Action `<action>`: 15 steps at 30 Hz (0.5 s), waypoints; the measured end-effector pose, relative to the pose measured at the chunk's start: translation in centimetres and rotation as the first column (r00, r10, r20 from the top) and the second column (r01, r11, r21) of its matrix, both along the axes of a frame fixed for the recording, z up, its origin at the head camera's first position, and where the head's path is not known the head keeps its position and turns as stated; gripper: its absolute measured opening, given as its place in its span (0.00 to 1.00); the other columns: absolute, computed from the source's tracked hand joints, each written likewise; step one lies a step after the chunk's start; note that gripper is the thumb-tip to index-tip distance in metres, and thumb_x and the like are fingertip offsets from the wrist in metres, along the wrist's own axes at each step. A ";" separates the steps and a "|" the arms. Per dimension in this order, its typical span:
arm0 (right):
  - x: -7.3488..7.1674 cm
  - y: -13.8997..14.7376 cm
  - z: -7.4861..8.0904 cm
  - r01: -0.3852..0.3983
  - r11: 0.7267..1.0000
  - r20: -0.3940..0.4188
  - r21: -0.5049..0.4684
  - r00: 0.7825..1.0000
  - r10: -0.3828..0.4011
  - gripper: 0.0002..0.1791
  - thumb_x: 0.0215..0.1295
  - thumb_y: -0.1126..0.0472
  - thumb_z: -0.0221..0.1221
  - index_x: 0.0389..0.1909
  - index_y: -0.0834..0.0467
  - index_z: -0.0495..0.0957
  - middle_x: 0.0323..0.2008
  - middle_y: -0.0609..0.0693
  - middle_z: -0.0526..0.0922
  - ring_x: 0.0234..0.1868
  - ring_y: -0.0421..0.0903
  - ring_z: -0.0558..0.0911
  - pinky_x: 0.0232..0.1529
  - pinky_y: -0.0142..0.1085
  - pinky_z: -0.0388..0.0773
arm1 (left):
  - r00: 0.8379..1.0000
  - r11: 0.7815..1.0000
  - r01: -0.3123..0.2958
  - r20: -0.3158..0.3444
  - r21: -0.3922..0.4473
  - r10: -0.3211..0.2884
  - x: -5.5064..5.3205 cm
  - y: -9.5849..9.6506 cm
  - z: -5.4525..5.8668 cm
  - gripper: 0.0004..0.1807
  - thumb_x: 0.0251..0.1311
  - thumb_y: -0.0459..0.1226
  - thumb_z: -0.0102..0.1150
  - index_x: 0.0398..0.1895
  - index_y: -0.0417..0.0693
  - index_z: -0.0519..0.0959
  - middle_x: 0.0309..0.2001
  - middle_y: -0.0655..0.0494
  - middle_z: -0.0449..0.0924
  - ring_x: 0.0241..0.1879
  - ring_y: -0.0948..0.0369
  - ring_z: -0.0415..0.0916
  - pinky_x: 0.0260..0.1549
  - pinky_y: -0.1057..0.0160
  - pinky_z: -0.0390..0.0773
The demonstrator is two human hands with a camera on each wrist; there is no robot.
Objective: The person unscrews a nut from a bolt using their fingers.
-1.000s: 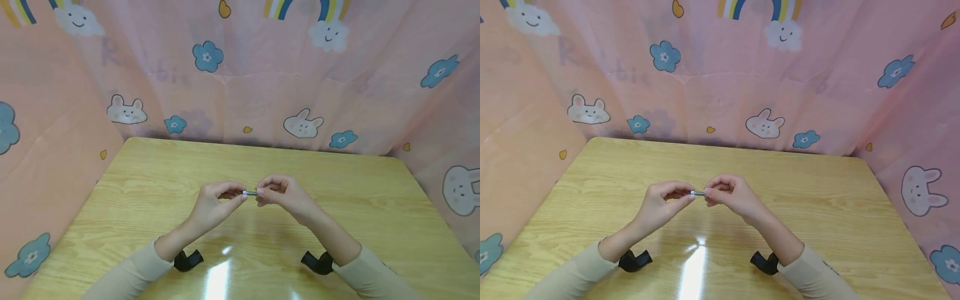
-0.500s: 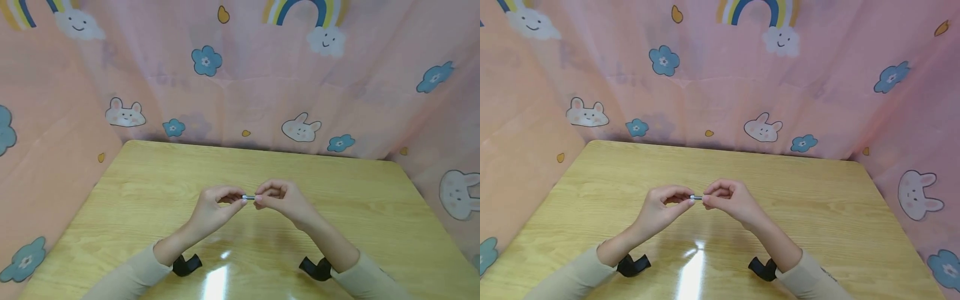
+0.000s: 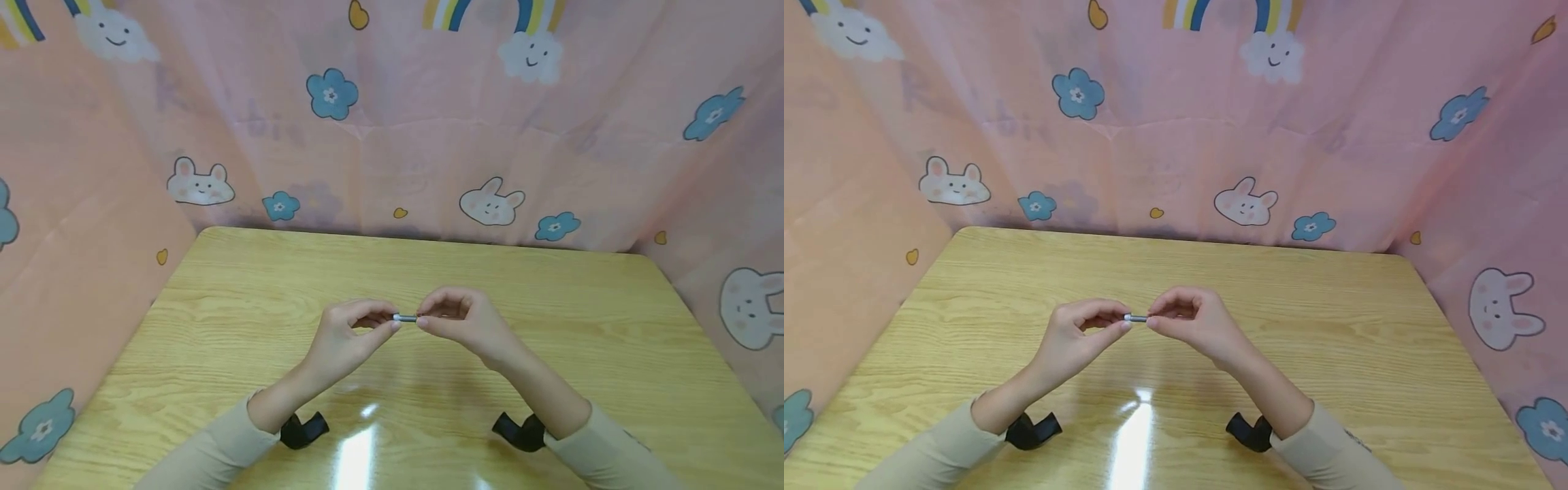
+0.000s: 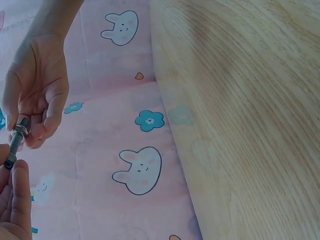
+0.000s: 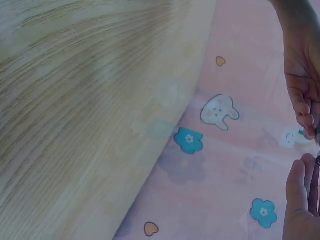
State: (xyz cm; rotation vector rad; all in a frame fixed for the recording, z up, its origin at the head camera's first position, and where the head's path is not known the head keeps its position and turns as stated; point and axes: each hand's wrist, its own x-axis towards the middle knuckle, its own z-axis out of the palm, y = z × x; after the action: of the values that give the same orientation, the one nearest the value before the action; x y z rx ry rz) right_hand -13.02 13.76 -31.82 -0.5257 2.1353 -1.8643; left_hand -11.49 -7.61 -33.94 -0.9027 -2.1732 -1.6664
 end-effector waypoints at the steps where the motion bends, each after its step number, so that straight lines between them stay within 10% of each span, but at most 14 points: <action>1: 0.0 0.0 0.0 0.000 1.000 -0.003 0.004 1.000 0.000 0.11 0.57 0.67 0.62 0.39 0.69 0.76 0.36 0.54 0.79 0.37 0.47 0.81 0.40 0.39 0.81 | 1.000 1.000 0.001 0.002 0.001 -0.001 0.0 0.0 0.0 0.07 0.55 0.29 0.63 0.38 0.36 0.82 0.34 0.51 0.82 0.32 0.62 0.79 0.34 0.65 0.81; 15: 0.0 0.2 0.3 -0.010 1.000 0.039 -0.011 0.999 0.011 0.14 0.57 0.68 0.62 0.43 0.69 0.75 0.37 0.55 0.79 0.37 0.46 0.81 0.40 0.39 0.81 | 1.000 1.000 -0.003 0.025 0.012 0.002 -0.2 0.1 0.2 0.07 0.55 0.29 0.63 0.38 0.38 0.82 0.34 0.52 0.82 0.32 0.62 0.79 0.33 0.65 0.81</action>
State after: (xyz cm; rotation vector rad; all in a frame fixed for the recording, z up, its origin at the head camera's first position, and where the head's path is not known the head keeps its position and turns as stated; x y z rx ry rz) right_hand -13.01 13.91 -31.52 -0.4969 2.0950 -1.8656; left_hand -11.66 -7.47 -33.77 -0.8802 -2.1775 -1.6965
